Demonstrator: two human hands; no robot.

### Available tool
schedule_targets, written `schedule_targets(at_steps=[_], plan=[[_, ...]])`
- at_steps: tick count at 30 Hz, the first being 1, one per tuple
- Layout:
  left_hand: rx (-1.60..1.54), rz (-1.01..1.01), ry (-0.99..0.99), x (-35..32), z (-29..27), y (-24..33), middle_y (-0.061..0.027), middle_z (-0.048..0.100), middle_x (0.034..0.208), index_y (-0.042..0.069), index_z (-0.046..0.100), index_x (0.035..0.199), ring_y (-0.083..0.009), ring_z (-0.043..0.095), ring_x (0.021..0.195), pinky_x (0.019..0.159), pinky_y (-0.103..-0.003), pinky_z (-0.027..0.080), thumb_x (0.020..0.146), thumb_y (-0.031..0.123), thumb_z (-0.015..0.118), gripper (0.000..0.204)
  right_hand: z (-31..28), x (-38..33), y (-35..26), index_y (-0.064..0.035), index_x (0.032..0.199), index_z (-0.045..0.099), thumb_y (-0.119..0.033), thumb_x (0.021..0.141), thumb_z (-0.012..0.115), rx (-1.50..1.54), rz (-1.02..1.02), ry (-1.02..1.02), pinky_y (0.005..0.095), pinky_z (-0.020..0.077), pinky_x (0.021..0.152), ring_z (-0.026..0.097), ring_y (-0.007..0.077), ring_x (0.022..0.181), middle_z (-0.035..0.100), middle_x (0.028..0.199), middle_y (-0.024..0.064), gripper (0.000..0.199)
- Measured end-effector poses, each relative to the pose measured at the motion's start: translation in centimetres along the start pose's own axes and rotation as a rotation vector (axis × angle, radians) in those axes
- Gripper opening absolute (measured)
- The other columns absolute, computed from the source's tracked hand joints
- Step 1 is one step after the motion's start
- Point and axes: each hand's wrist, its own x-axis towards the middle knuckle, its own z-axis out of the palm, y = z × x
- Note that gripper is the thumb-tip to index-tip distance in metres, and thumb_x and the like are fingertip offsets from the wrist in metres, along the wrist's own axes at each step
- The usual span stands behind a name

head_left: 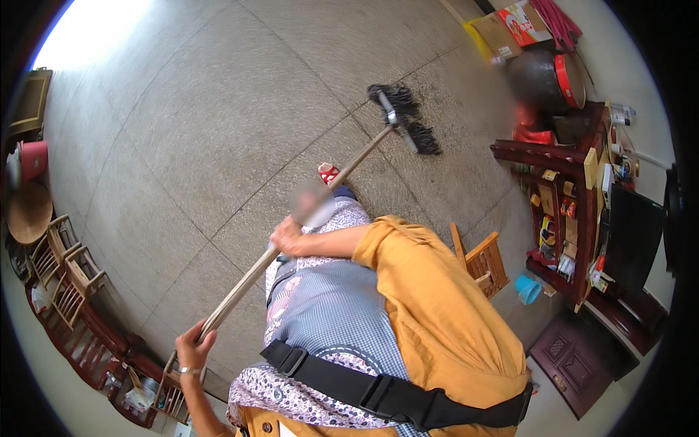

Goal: The person mops the tiled floor using a long-handled mop. They briefly pause to pick up a purple cloth from a wooden chair, fold it, and place it on the floor before resuming mopping. The person moves around the room, cleaning different sections of the floor.

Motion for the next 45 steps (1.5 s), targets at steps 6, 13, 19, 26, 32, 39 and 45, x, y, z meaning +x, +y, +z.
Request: schedule_targets(at_steps=[6, 13, 19, 26, 32, 39, 45], plan=[[-0.075, -0.122, 0.037, -11.3, -6.1, -5.0, -0.0033, 0.058, 0.065, -0.006, 0.060, 0.094, -0.0067, 0.050, 0.061, 0.056, -0.023, 0.043, 0.067, 0.023, 0.065, 0.040, -3.6, 1.2, -13.4, -0.0071, 0.076, 0.061, -0.017, 0.068, 0.053, 0.319, -0.484, -0.121, 0.0406, 0.0449, 0.063, 0.062, 0.0267, 0.074, 0.062, 0.077, 0.0118, 0.015], [-0.284, -0.222, 0.072, -11.7, -3.0, -6.5, 0.0009, 0.058, 0.078, -0.009, 0.058, 0.099, -0.0055, 0.051, 0.067, 0.061, -0.019, 0.043, 0.069, 0.008, 0.063, 0.034, -2.8, 1.4, -10.3, -0.0081, 0.081, 0.051, -0.019, 0.074, 0.047, 0.317, -0.598, -0.189, 0.0425, 0.0379, 0.069, 0.056, 0.0302, 0.075, 0.055, 0.077, 0.0122, 0.014], [-0.203, -0.088, 0.023, -0.6, 2.2, 3.8, 0.0025, 0.056, 0.068, -0.004, 0.060, 0.097, -0.0029, 0.048, 0.061, 0.054, -0.019, 0.041, 0.071, 0.013, 0.065, 0.031, -2.7, 2.3, 5.7, -0.0098, 0.060, 0.052, -0.018, 0.069, 0.052, 0.329, -0.370, 0.251, 0.0406, 0.0396, 0.056, 0.055, 0.0251, 0.059, 0.054, 0.058, 0.0054, 0.013], [-0.206, 0.183, 0.043, 16.0, 12.7, 25.6, -0.0052, 0.062, 0.069, -0.004, 0.059, 0.100, -0.0069, 0.054, 0.064, 0.057, -0.023, 0.044, 0.074, 0.021, 0.066, 0.037, -10.5, -0.3, 34.0, -0.0127, 0.080, 0.058, -0.021, 0.075, 0.045, -0.124, 0.121, 0.325, 0.0494, 0.0346, 0.084, 0.048, 0.0299, 0.098, 0.055, 0.092, 0.0118, 0.016], [-0.354, 0.256, -0.376, 25.9, 20.2, 50.7, -0.0006, 0.049, 0.057, -0.001, 0.057, 0.086, -0.0066, 0.046, 0.047, 0.039, -0.023, 0.035, 0.081, 0.030, 0.059, 0.032, -21.8, -7.7, 52.8, 0.0005, 0.093, 0.051, -0.013, 0.080, 0.046, -0.135, 0.667, 0.619, 0.0512, 0.0361, 0.090, 0.038, 0.0466, 0.107, 0.032, 0.121, 0.0323, 0.020], [-0.530, 0.039, -0.685, 30.5, 25.6, 64.7, -0.0009, 0.043, 0.051, 0.006, 0.046, 0.071, -0.0083, 0.037, 0.035, 0.030, -0.024, 0.027, 0.083, 0.033, 0.057, 0.032, -27.8, -12.0, 66.3, -0.0015, 0.096, 0.051, -0.013, 0.081, 0.046, -0.097, 0.715, 0.497, 0.0430, 0.0319, 0.097, 0.031, 0.0447, 0.116, 0.027, 0.127, 0.0321, 0.020], [-0.384, -0.041, -0.575, 28.6, 18.9, 59.8, 0.0028, 0.041, 0.048, 0.007, 0.047, 0.071, -0.0064, 0.038, 0.036, 0.031, -0.023, 0.026, 0.083, 0.030, 0.056, 0.028, -28.3, -8.5, 59.3, 0.0036, 0.101, 0.057, -0.023, 0.083, 0.038, -0.065, 0.503, 0.477, 0.0501, 0.0132, 0.104, 0.025, 0.0446, 0.121, 0.041, 0.120, 0.0295, 0.037]])
